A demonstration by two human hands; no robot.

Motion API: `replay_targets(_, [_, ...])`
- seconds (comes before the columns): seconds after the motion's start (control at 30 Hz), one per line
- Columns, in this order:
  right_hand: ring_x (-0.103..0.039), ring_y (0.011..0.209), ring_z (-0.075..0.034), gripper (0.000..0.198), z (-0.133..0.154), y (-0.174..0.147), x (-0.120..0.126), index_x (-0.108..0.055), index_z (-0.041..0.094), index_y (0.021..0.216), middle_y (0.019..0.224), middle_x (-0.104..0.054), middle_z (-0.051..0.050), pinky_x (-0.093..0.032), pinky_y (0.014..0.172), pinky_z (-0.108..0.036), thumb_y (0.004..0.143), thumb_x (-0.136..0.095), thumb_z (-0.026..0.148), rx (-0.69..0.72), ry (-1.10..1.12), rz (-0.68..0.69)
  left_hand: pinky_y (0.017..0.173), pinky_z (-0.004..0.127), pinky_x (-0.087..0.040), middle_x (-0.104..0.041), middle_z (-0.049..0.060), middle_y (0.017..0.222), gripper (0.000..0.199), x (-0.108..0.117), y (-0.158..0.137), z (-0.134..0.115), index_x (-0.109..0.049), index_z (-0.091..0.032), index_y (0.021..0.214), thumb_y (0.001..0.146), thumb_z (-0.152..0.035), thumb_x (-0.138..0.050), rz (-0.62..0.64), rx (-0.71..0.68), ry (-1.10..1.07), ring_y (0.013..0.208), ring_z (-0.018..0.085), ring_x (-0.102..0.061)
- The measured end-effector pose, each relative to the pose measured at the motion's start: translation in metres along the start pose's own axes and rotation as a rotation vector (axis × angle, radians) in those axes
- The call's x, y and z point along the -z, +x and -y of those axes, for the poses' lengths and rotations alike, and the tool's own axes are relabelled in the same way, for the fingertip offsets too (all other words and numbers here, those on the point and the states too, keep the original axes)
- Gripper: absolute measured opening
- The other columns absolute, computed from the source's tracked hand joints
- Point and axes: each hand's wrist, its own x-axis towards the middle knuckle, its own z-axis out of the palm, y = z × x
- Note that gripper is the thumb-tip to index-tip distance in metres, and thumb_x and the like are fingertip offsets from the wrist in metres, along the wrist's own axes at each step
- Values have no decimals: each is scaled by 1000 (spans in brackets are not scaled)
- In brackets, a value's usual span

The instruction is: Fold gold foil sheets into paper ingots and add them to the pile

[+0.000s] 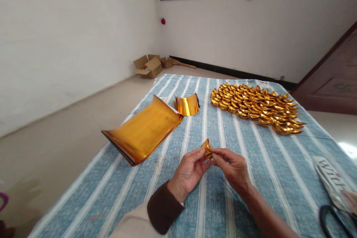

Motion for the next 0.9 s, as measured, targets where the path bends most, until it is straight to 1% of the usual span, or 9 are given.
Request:
replay_targets(0.07, [-62,53,-14,25,-6,0,0,-69,17,97,61,-68,1,-52,52,-26,78,-69,33,-106,95,-26,71,25,-54,-72,9,90,7,0,0,0,-72,-8,84,82,-9,-65,-31,-14,-1,80,15,-67])
replay_targets(0.13, [-60,52,-14,34,-10,1,0,-66,16,101,56,-63,3,-50,51,-25,75,-73,37,-191,177,-46,68,23,-54,-72,8,87,5,-1,0,-1,-72,-9,82,81,-9,-67,-73,-36,-9,77,14,-66])
replay_targets(0.23, [-59,52,-13,39,-11,4,0,-65,16,99,57,-64,2,-49,52,-25,72,-75,43,-298,228,-57,64,22,-53,-72,7,83,3,-3,0,-2,-72,-9,80,78,-10,-71,-123,-81,-18,72,13,-65])
replay_targets(0.33, [-59,52,-13,42,-8,5,0,-67,15,94,59,-67,-1,-48,52,-25,72,-74,50,-355,228,-76,63,21,-53,-72,8,82,4,-4,0,-2,-72,-9,75,73,-12,-75,-136,-116,-10,71,13,-64])
replay_targets(0.43, [-58,51,-13,43,-5,6,-1,-67,14,91,60,-68,-2,-48,51,-25,72,-73,52,-366,236,-93,62,21,-52,-72,7,81,10,-4,-1,0,-73,-10,72,68,-16,-80,-128,-144,4,71,13,-63])
replay_targets(0.53, [-59,52,-13,42,-3,7,-4,-67,14,88,61,-68,-2,-48,50,-25,71,-74,52,-365,259,-125,63,20,-51,-72,8,83,17,-4,-2,2,-74,-11,73,63,-20,-84,-108,-161,32,72,13,-63])
replay_targets(0.67, [-60,53,-14,41,0,9,-9,-68,15,86,62,-69,-3,-48,51,-25,69,-76,51,-330,259,-140,63,20,-51,-72,8,82,20,-4,-2,2,-75,-10,74,61,-22,-85,-105,-175,55,72,13,-63])
replay_targets(0.8, [-61,55,-15,41,1,11,-11,-68,15,82,61,-69,-3,-49,53,-25,69,-75,53,-287,193,-125,64,21,-52,-71,8,84,21,-2,-1,2,-75,-10,76,61,-22,-85,-124,-185,68,74,14,-63])
replay_targets(0.9, [-60,55,-15,41,0,14,-10,-68,15,79,61,-68,-4,-49,53,-26,69,-74,55,-273,162,-73,64,22,-52,-72,10,88,23,1,1,1,-76,-10,79,62,-24,-85,-126,-172,80,77,15,-64])
